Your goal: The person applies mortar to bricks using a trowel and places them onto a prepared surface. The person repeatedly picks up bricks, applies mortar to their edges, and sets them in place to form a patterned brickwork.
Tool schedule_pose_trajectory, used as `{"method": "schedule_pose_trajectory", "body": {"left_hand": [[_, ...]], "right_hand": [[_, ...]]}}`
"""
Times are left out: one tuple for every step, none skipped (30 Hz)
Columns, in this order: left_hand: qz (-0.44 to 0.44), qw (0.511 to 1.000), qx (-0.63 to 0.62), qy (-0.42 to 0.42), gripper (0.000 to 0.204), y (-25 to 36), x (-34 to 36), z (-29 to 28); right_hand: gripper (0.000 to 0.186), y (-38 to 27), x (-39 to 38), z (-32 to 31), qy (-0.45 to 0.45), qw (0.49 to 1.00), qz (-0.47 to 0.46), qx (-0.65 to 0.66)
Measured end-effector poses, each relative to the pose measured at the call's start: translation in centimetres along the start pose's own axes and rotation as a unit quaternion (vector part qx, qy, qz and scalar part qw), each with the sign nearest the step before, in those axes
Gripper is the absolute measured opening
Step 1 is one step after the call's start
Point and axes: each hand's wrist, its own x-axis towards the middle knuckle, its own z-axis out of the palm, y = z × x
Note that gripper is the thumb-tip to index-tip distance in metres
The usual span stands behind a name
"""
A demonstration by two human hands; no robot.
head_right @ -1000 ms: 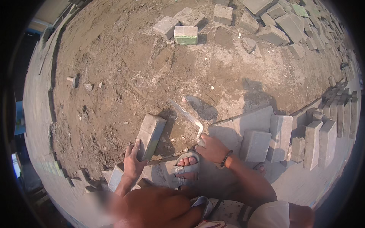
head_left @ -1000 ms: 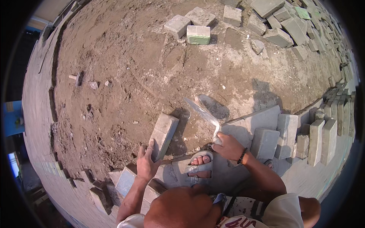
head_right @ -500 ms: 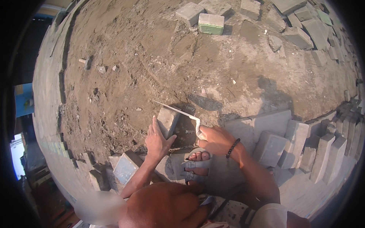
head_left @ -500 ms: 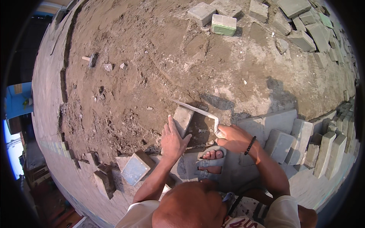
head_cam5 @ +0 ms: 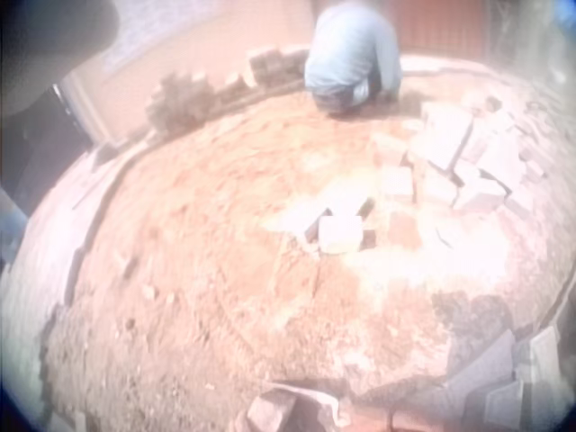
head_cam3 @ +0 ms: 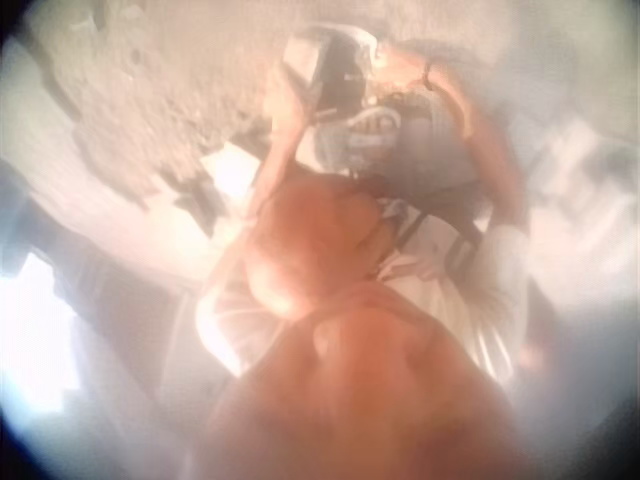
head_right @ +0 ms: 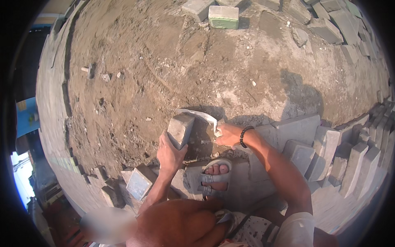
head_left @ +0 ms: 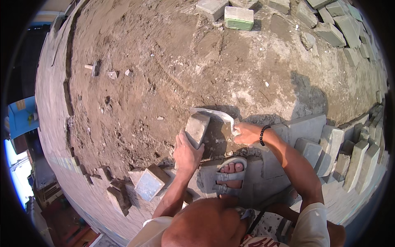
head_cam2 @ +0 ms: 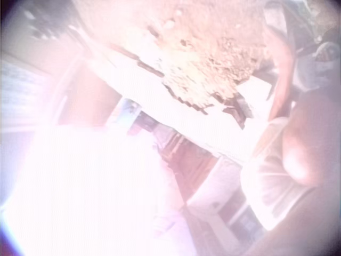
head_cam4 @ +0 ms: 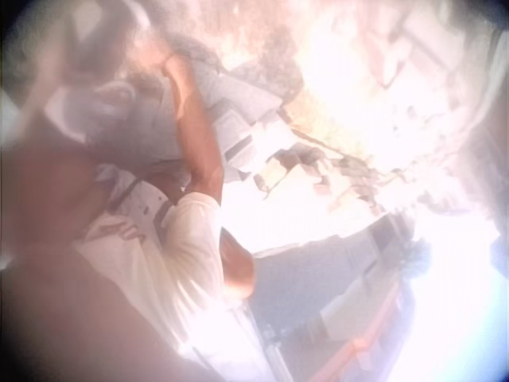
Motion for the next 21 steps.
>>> {"method": "schedule_pose_trajectory", "body": {"left_hand": [[-0.015,1.0,-0.004,-0.01,0.082,-0.1,0.0,-0.1],[-0.02,0.999,-0.013,-0.022,0.08,-0.3,0.2,-0.3],[-0.024,0.999,-0.022,-0.035,0.078,-0.5,0.5,-0.7],[-0.032,0.998,-0.033,-0.044,0.076,-0.9,0.7,-1.2],[-0.031,0.997,-0.05,-0.042,0.076,-1.3,0.9,-1.6],[-0.029,0.996,-0.068,-0.04,0.076,-1.9,0.8,-2.1],[-0.023,0.995,-0.089,-0.041,0.076,-2.2,0.8,-2.6],[-0.02,0.995,-0.089,-0.049,0.077,-2.2,0.8,-3.2],[-0.017,0.994,-0.088,-0.056,0.077,-2.2,0.5,-3.9],[-0.01,0.994,-0.09,-0.056,0.077,-1.9,0.2,-4.7],[-0.005,0.994,-0.094,-0.054,0.077,-1.5,-0.1,-5.4],[0.004,0.994,-0.099,-0.051,0.077,-1.1,-0.2,-5.8],[0.002,0.993,-0.107,-0.048,0.075,-0.6,-0.5,-6.5],[0.01,0.991,-0.127,-0.047,0.075,-0.5,-1.0,-7.1],[0.02,0.988,-0.147,-0.043,0.074,-0.5,-1.1,-7.4],[0.03,0.984,-0.168,-0.046,0.074,-0.5,-1.1,-7.4],[0.041,0.98,-0.189,-0.047,0.073,-0.4,-0.9,-7.3],[0.044,0.976,-0.206,-0.046,0.073,-0.4,-0.8,-7.2],[0.041,0.973,-0.222,-0.049,0.072,-0.5,-1.0,-7.2],[0.034,0.973,-0.225,-0.043,0.072,-0.6,-1.2,-7.4],[0.034,0.972,-0.23,-0.04,0.071,-0.2,-1.3,-7.6]], "right_hand": [[0.035,0.0,0.4,-0.4,-0.036,0.999,0.033,0.015],[0.036,0.4,0.4,-0.1,0.023,0.999,-0.005,-0.029],[0.036,1.0,0.0,0.6,0.082,0.993,-0.042,-0.072],[0.037,1.2,-0.2,1.2,0.138,0.98,-0.081,-0.118],[0.036,-0.4,-1.9,0.7,0.144,0.983,-0.069,-0.086],[0.035,-1.5,-3.2,0.7,0.148,0.984,-0.081,-0.056],[0.035,-2.2,-4.7,1.0,0.156,0.983,-0.088,-0.026],[0.034,-2.7,-5.7,1.0,0.169,0.981,-0.1,-0.001],[0.034,-3.2,-6.2,1.5,0.142,0.984,-0.108,-0.019],[0.034,-3.6,-7.0,1.7,0.122,0.984,-0.119,-0.043],[0.035,-3.6,-7.1,2.0,0.094,0.988,-0.108,-0.051],[0.037,-2.9,-6.3,2.1,0.07,0.991,-0.094,-0.059],[0.038,-1.8,-5.2,1.8,0.067,0.992,-0.091,-0.059],[0.04,-0.4,-4.0,1.4,0.061,0.993,-0.087,-0.057],[0.041,0.8,-3.2,0.7,0.057,0.993,-0.084,-0.059],[0.04,1.7,-3.5,0.7,0.077,0.983,-0.08,-0.149],[0.041,2.9,-3.7,1.7,0.117,0.978,-0.088,-0.147],[0.041,3.5,-3.7,2.1,0.15,0.973,-0.102,-0.145],[0.039,1.8,-5.3,1.6,0.149,0.976,-0.117,-0.107],[0.037,-1.2,-8.0,1.4,0.143,0.978,-0.136,-0.067],[0.036,-2.9,-9.8,1.2,0.143,0.978,-0.15,-0.026]]}}
